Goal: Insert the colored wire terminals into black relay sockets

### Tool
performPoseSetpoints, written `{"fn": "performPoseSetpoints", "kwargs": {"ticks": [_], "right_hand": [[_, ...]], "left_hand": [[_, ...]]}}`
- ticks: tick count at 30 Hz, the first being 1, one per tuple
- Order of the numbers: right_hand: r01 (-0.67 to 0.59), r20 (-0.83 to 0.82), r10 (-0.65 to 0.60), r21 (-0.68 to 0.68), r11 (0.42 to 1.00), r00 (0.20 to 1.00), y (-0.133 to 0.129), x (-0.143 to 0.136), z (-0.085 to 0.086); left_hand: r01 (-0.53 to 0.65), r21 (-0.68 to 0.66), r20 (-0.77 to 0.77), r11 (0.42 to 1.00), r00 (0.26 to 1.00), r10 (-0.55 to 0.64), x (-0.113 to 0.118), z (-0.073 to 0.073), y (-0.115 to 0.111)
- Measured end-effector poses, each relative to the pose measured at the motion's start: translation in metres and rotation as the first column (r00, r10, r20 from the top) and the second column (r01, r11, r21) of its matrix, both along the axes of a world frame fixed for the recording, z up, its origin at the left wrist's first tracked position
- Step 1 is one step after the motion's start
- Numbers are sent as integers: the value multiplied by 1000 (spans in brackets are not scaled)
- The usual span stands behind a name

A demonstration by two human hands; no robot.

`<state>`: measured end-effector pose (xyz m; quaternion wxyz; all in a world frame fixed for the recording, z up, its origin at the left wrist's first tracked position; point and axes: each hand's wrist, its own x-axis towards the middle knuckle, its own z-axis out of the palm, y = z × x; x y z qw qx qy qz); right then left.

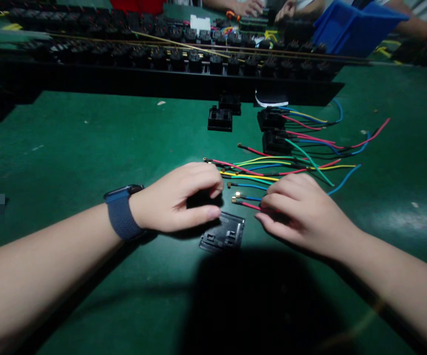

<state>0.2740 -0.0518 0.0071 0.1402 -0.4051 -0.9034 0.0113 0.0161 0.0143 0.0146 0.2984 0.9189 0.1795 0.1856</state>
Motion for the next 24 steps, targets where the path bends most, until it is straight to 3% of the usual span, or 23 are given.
{"fn": "performPoseSetpoints", "kwargs": {"ticks": [4, 8, 15, 21, 24], "right_hand": [[-15, 5, 15, 44, 999, 1000, 1, 0, -2], [29, -57, -23, 103, 994, 998, 0, 1, -1], [120, -234, -114, 12, 993, 966, -8, -1, 4], [-11, -252, 16, 22, 1000, 967, -10, -1, 6], [-96, -216, 101, 32, 995, 971, -11, 0, 4]], "left_hand": [[154, -4, -134, 988, 979, -153, 3, 0, -3], [165, -15, -178, 986, 970, -165, 3, -1, -5], [89, -12, -105, 996, 990, -89, 3, -5, -3], [28, -6, -64, 1000, 998, -29, 4, -10, 0], [64, -35, -50, 997, 997, -66, 2, -8, 1]]}}
